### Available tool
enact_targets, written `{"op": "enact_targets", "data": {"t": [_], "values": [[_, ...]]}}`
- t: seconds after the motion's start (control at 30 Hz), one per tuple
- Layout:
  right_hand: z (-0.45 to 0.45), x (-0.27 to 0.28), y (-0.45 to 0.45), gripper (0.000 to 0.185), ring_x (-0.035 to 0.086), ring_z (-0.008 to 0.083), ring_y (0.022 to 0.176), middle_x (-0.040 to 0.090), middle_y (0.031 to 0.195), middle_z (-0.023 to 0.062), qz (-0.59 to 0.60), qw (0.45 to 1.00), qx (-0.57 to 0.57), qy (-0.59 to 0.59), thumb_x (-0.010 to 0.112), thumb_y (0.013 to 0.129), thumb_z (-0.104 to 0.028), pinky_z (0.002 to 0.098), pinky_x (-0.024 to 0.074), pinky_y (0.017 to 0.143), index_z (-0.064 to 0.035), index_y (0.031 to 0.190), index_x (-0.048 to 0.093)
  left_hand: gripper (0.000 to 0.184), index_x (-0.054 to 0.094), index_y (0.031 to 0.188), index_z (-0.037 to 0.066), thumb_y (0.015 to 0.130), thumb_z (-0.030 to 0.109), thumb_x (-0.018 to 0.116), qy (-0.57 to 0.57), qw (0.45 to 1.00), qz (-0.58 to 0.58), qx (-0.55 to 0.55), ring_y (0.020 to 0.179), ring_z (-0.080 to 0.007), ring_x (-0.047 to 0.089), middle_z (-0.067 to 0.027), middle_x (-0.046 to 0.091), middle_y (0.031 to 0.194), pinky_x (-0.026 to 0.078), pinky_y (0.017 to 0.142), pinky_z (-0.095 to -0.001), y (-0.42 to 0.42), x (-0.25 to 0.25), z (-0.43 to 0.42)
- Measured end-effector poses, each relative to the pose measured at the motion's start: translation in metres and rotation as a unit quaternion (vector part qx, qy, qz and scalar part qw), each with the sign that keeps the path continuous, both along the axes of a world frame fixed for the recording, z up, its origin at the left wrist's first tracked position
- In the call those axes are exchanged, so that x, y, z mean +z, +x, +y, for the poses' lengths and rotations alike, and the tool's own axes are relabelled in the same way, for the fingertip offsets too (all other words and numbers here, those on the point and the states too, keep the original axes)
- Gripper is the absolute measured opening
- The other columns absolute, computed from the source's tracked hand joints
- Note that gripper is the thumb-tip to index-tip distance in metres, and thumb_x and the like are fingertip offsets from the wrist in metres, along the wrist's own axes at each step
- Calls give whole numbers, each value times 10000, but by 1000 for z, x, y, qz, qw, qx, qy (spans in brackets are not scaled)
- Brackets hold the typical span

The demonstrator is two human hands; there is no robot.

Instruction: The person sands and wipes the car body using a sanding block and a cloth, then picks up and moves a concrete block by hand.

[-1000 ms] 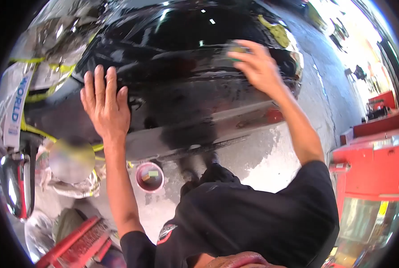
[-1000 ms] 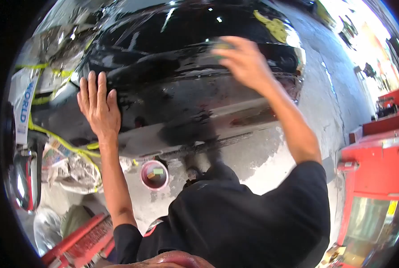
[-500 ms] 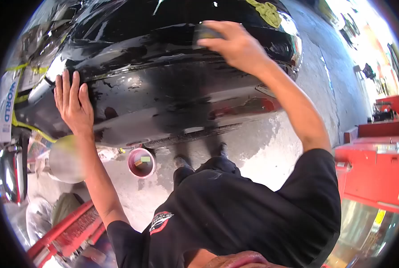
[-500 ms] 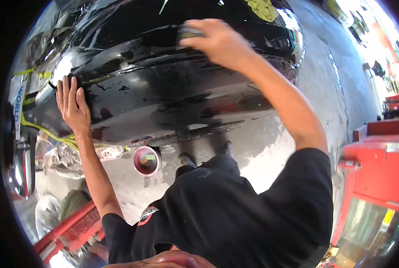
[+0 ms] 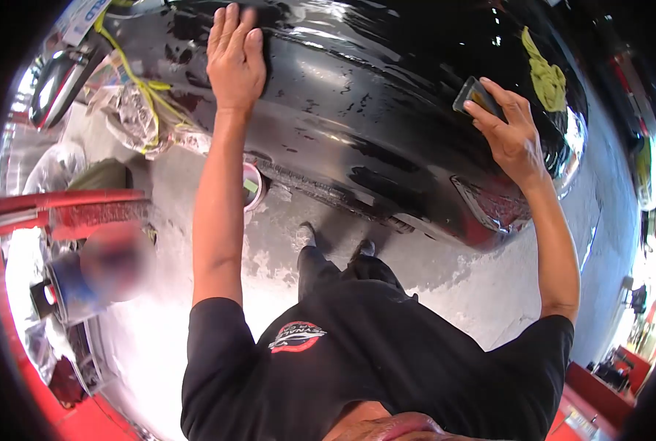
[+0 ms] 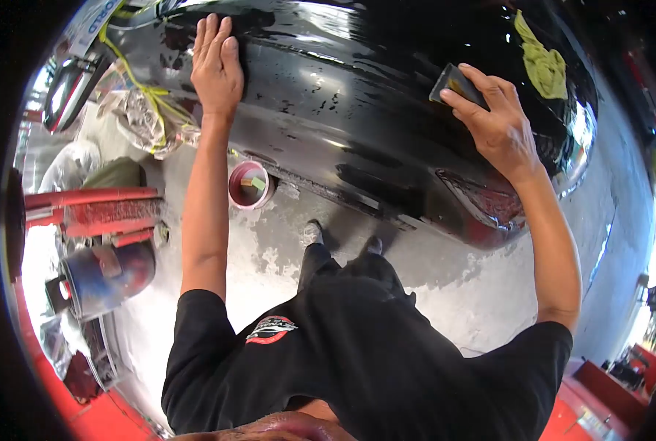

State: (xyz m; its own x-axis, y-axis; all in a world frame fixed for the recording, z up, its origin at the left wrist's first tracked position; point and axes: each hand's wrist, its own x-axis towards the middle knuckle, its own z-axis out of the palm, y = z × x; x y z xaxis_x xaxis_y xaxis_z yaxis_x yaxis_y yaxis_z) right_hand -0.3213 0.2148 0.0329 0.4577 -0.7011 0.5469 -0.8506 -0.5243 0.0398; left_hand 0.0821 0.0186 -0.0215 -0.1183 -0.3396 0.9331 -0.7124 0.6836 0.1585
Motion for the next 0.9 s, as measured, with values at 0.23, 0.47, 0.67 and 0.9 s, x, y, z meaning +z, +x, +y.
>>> {"op": "enact_targets", "data": {"t": [0.23,0.47,0.67,0.9], "values": [[-102,5,110,364,620,339,1113,651,1300,119,12,988,114,-101,783,840,-74,435,490,987,-181,1188,765,385,661,1326,-5,1087,253,504,67,998,-17,10,1433,-398,470,-225,583,1457,366,1178,-446,1,10,15],[-35,6,33,370,624,354,1134,646,1313,118,33,997,61,-29,775,863,-77,438,519,981,-218,1205,754,369,681,1297,-9,1082,237,509,54,999,-5,8,1412,-394,499,-222,608,1430,385,1168,-434,1,6,14],[-50,1,58,379,610,345,1124,646,1333,107,30,996,72,-54,771,834,-60,434,518,982,-212,1180,762,387,682,1296,-13,1091,254,490,54,998,-3,16,1411,-402,498,-230,610,1423,381,1169,-437,0,9,14],[-76,14,106,253,608,340,1100,649,1260,131,16,990,124,-63,729,853,-113,439,496,975,-155,1099,768,399,680,1289,-25,1095,267,489,55,998,-9,9,1407,-396,504,-229,613,1419,374,1171,-443,-1,5,15]]}}
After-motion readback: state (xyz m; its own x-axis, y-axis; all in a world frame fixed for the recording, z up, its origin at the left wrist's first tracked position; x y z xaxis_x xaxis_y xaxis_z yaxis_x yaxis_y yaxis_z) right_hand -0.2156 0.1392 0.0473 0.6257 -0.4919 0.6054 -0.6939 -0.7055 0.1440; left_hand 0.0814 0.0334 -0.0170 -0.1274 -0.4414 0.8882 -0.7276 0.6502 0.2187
